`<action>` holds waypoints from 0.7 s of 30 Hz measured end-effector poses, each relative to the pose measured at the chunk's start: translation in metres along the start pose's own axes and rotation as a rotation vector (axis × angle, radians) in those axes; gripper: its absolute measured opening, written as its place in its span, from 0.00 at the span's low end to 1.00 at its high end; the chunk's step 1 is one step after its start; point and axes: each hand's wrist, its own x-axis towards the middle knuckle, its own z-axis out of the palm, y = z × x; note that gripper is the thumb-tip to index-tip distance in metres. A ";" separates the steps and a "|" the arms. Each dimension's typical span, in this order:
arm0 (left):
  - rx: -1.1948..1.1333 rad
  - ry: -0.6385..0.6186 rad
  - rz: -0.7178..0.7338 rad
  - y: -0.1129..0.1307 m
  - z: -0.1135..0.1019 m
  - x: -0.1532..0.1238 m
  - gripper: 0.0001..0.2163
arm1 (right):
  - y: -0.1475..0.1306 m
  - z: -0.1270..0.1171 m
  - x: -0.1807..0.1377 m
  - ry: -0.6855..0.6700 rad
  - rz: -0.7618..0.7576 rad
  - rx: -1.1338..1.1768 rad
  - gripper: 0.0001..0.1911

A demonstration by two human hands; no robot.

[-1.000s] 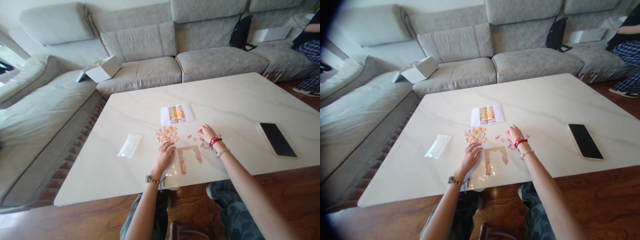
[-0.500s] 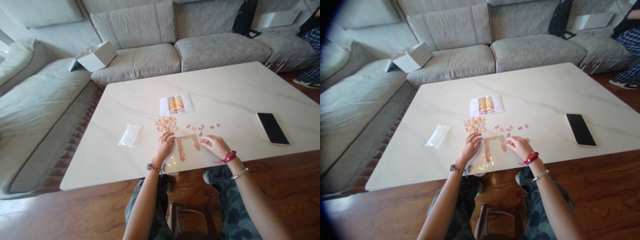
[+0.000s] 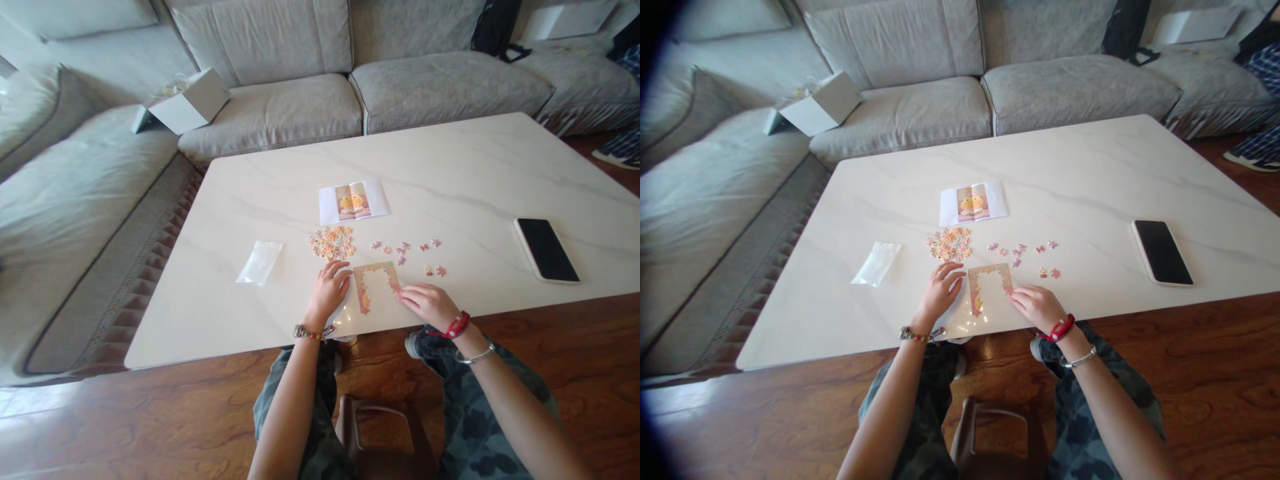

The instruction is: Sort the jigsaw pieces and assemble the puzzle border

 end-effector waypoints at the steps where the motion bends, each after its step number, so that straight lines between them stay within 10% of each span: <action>1: -0.001 -0.002 0.002 0.000 0.000 0.001 0.09 | 0.000 0.000 -0.001 0.003 -0.007 -0.006 0.10; 21: 0.008 -0.040 0.023 0.004 0.010 0.005 0.12 | 0.001 0.003 -0.001 -0.009 -0.079 -0.100 0.12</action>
